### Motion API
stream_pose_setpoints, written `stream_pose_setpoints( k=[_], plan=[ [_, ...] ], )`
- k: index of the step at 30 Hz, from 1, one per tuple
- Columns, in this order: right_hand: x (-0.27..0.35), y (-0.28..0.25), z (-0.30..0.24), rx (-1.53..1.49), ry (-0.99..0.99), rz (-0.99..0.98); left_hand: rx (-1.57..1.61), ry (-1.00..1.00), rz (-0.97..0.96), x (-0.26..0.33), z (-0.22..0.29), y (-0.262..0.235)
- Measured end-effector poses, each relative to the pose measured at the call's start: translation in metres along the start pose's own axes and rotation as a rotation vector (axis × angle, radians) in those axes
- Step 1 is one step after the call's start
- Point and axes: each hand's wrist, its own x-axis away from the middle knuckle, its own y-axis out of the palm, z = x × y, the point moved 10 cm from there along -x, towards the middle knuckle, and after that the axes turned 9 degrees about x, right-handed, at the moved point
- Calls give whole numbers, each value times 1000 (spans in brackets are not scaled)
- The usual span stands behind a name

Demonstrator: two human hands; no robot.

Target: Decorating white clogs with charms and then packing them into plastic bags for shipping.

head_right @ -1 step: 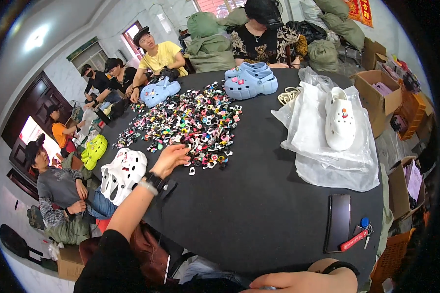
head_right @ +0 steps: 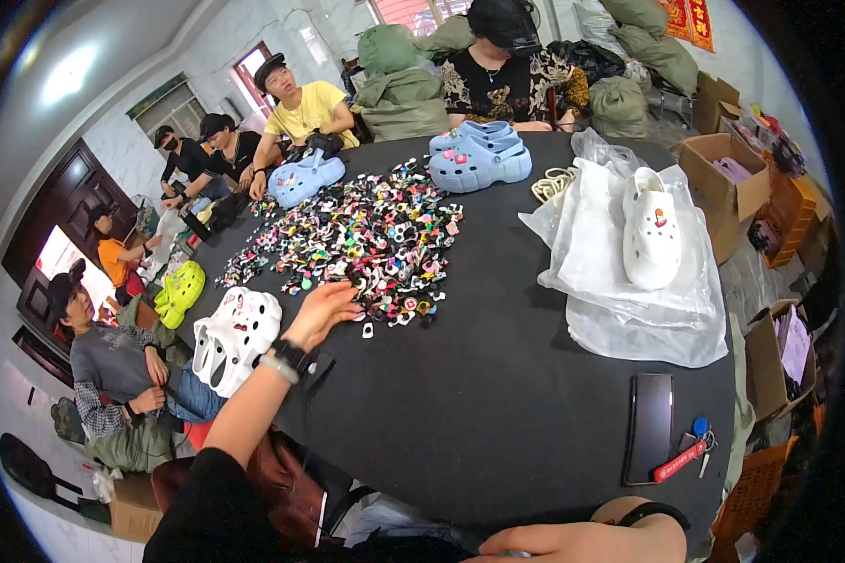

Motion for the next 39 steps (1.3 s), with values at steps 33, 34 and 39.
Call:
stream_pose_setpoints(
  k=[33, 34, 39],
  plan=[
    [626, 216, -185, 92, 2157, 1491, -1413, 730, -221, 231, -36, 130],
    [640, 244, -172, 147, 2318, 1114, -1416, 741, -235, 232, -37, 133],
    [590, 332, -101, -151, 2320, -592, -1423, 691, -213, 228, -42, 130]
  ],
)
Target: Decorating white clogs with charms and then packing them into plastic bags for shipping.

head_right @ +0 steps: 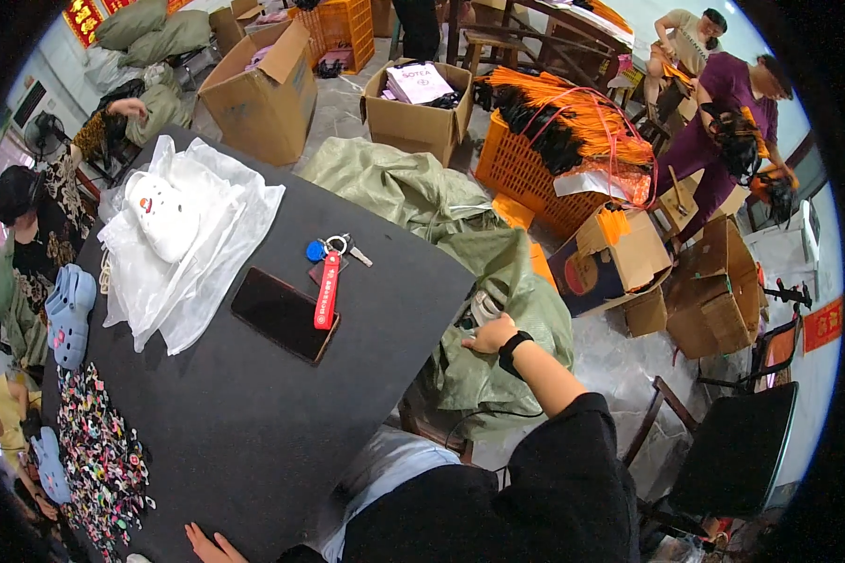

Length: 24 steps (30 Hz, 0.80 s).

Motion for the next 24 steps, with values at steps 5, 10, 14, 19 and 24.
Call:
stream_pose_setpoints(
  k=[5, 10, 14, 19, 24],
  plan=[
    [63, 38, 19, 56, 168, -195, 3, 0, 15, -1, 0, -3],
    [126, 159, 89, -123, 348, -318, 34, 39, 43, -4, 0, -5],
    [138, 188, 104, -256, 492, -288, 6, 18, 38, -2, -2, -5],
    [86, 207, 163, -799, 364, -277, 52, 33, 7, -9, 0, 2],
    [36, 99, 210, -1311, 655, 545, 54, 6, 43, -5, 5, -3]
  ],
)
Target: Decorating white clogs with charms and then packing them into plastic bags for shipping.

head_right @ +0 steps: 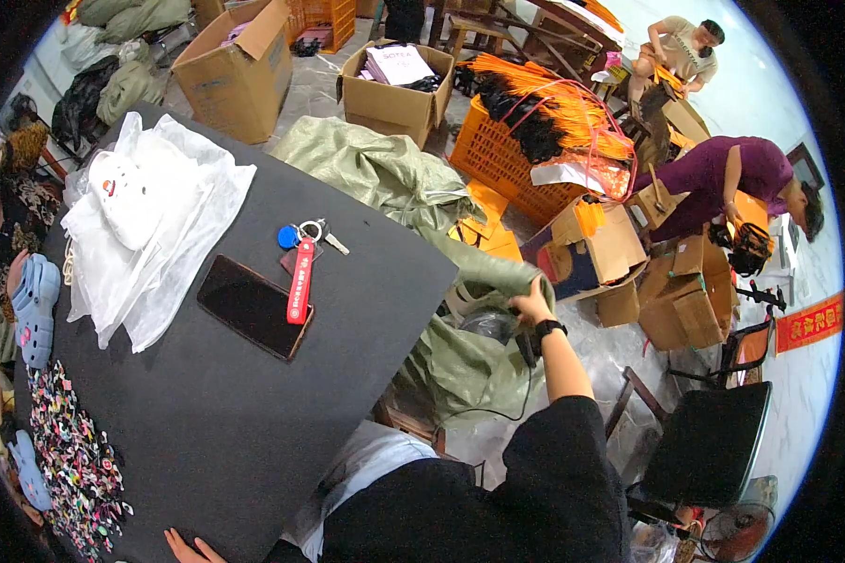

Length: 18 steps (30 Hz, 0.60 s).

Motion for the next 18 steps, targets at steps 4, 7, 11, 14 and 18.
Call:
stream_pose_setpoints(
  k=[4, 7, 11, 14, 18],
  plan=[
    [-18, -28, -53, 120, -200, 574, -18, 9, -10, -2, -1, 3],
    [-18, -3, -52, 188, -260, 875, 2, -5, 1, -4, -1, 2],
    [-26, 100, -52, 284, -269, 335, -11, -7, -6, -7, 3, 0],
    [-6, 161, -72, 699, -325, 197, -14, -43, -12, -3, 2, -5],
    [-12, 192, -45, 954, -233, 77, -7, -46, -30, -1, -7, -10]
  ],
)
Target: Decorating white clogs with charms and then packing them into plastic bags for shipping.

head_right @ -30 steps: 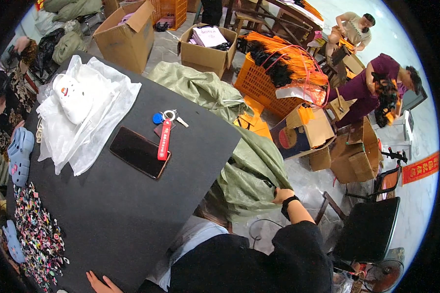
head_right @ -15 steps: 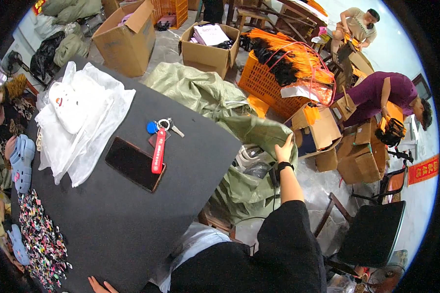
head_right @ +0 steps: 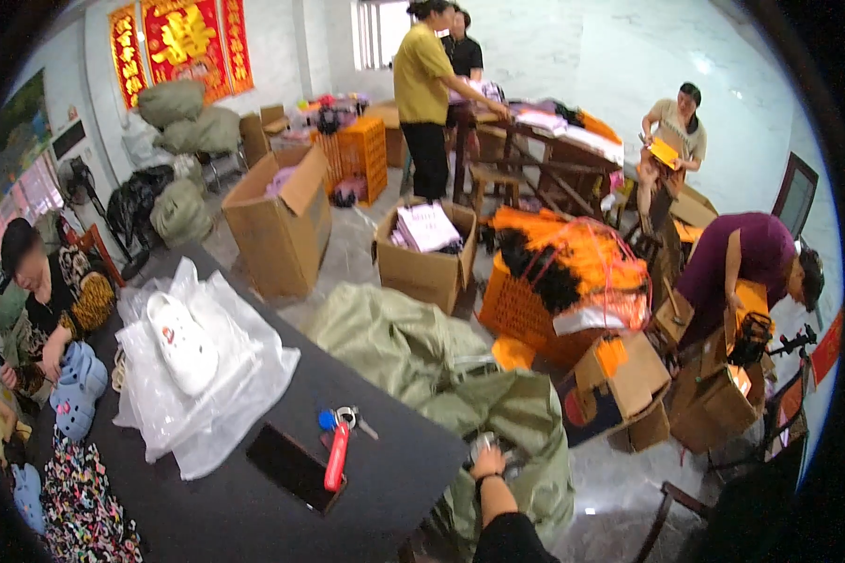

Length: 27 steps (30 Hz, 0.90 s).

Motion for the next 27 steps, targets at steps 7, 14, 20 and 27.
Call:
stream_pose_setpoints(
  k=[7, 14, 20, 27],
  plan=[
    [4, -40, -21, 174, -49, -32, -37, -33, -18, 2, -8, 1],
    [-41, 21, 30, 169, 190, -228, -39, -40, -35, -5, -6, 4],
    [-31, 9, 16, 187, 59, -363, -54, 22, 15, -2, -5, 2],
    [-22, -6, 25, 214, -115, -323, -19, -21, -2, 0, -12, 1]
  ],
)
